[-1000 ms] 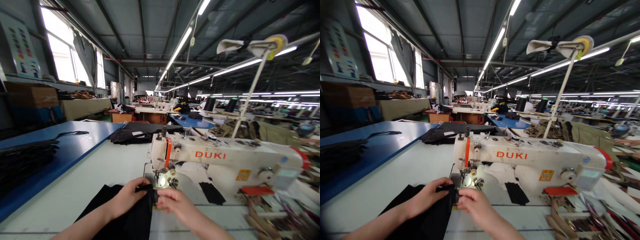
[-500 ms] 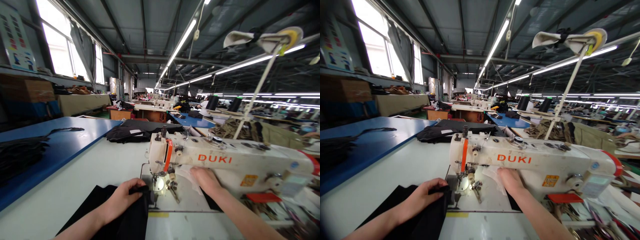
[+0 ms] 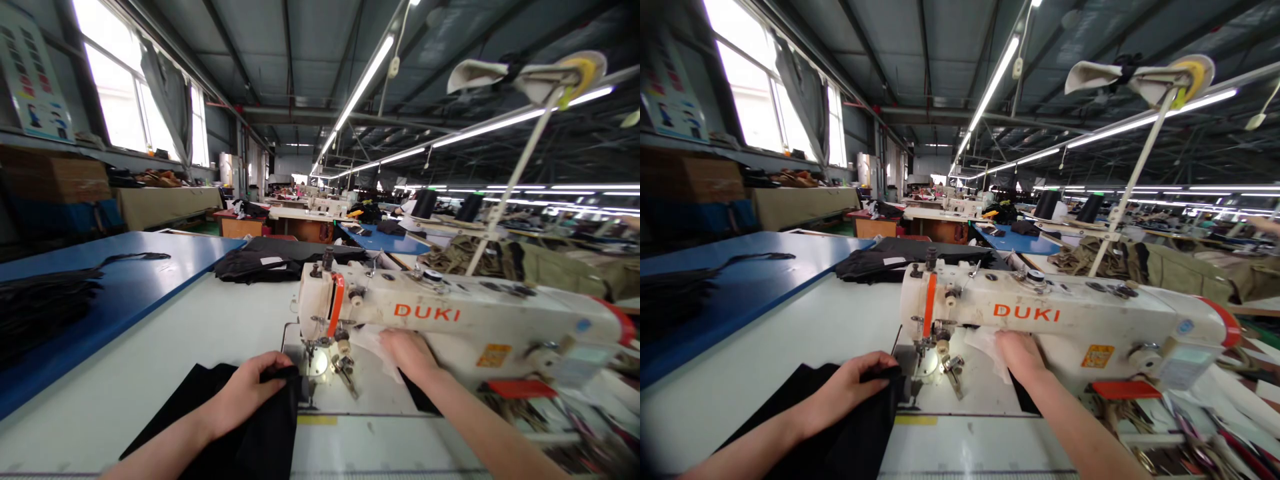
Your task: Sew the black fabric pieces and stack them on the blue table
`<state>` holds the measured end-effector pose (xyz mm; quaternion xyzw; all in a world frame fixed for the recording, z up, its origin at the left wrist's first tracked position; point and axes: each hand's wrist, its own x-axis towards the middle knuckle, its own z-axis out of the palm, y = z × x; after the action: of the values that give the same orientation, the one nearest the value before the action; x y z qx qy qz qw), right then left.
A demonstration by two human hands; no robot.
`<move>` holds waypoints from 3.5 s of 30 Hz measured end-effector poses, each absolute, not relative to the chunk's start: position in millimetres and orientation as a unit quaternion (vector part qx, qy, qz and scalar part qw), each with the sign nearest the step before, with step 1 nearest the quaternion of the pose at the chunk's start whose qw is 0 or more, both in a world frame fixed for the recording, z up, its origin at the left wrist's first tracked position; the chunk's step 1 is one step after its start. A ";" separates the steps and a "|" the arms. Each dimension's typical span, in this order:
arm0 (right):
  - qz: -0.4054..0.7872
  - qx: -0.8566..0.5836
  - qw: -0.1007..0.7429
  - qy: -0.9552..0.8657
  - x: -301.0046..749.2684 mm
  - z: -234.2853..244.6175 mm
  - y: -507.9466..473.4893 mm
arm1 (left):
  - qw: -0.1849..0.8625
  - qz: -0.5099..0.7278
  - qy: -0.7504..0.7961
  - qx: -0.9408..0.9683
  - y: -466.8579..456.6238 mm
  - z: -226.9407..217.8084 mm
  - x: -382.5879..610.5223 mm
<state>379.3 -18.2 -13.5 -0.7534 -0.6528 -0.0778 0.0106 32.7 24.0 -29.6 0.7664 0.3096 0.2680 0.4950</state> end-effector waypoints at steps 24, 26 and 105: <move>-0.179 -0.522 0.176 -0.815 234.3 -28.7 -73.3 | 0.584 0.340 0.272 0.685 26.7 -26.5 30.6; -0.162 -0.541 0.151 -0.812 215.8 -33.0 -64.0 | 0.581 0.347 0.275 0.683 26.6 -25.7 28.3; 0.020 -0.546 0.201 -0.813 230.8 -35.6 -66.8 | -0.044 0.118 0.107 0.986 19.8 -21.3 44.9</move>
<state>230.8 -66.8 -35.6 -0.5463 -0.8128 0.0202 0.2015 44.9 19.8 -21.3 0.9864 0.1066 0.1176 -0.0439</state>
